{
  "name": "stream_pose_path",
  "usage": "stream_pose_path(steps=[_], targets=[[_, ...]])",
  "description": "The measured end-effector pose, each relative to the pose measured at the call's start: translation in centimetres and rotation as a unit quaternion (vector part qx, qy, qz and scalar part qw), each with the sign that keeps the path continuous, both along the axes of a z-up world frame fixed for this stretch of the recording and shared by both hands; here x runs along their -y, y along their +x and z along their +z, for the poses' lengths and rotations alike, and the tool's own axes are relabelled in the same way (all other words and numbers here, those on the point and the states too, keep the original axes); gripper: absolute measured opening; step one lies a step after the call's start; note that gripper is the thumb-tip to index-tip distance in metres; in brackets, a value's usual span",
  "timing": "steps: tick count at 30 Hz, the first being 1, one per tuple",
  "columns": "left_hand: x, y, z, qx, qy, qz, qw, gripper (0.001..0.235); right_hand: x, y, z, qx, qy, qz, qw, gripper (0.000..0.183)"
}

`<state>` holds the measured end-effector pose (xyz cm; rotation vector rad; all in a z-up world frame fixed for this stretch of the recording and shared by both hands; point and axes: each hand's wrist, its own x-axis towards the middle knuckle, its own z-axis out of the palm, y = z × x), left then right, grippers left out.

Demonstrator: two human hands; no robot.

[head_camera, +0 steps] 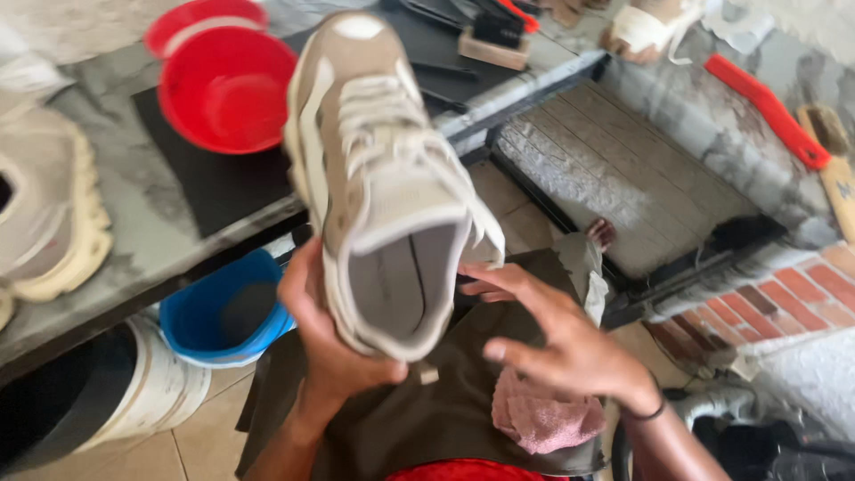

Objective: The person cleans a beige sneaker by scrubbing the sole with a brush and wiping it with a cloth. They then switch to a white sneaker with green accents, repeating the process of scrubbing the sole and wiping it down.

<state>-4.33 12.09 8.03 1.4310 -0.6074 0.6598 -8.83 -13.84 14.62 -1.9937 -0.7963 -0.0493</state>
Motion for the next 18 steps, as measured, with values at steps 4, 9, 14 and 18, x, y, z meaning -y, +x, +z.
stream_pose_path(steps=[4,9,14,18], targets=[[4.8,3.2,4.0,-0.038,0.016,-0.032,0.999,0.109,7.0,2.5,-4.8,-0.166,-0.13,-0.044,0.976,0.061],[11.4,10.0,7.5,-0.107,-0.01,-0.178,0.978,0.096,11.3,3.9,-11.9,-0.278,-0.105,-0.163,0.941,0.061],[19.5,18.5,11.8,-0.151,-0.036,-0.215,0.964,0.09,14.2,3.8,-18.7,-0.347,-0.026,-0.187,0.919,0.053],[25.7,26.5,13.6,-0.29,-0.074,-0.262,0.918,0.11,16.1,3.1,-24.2,-0.318,-0.067,-0.261,0.909,0.043]])
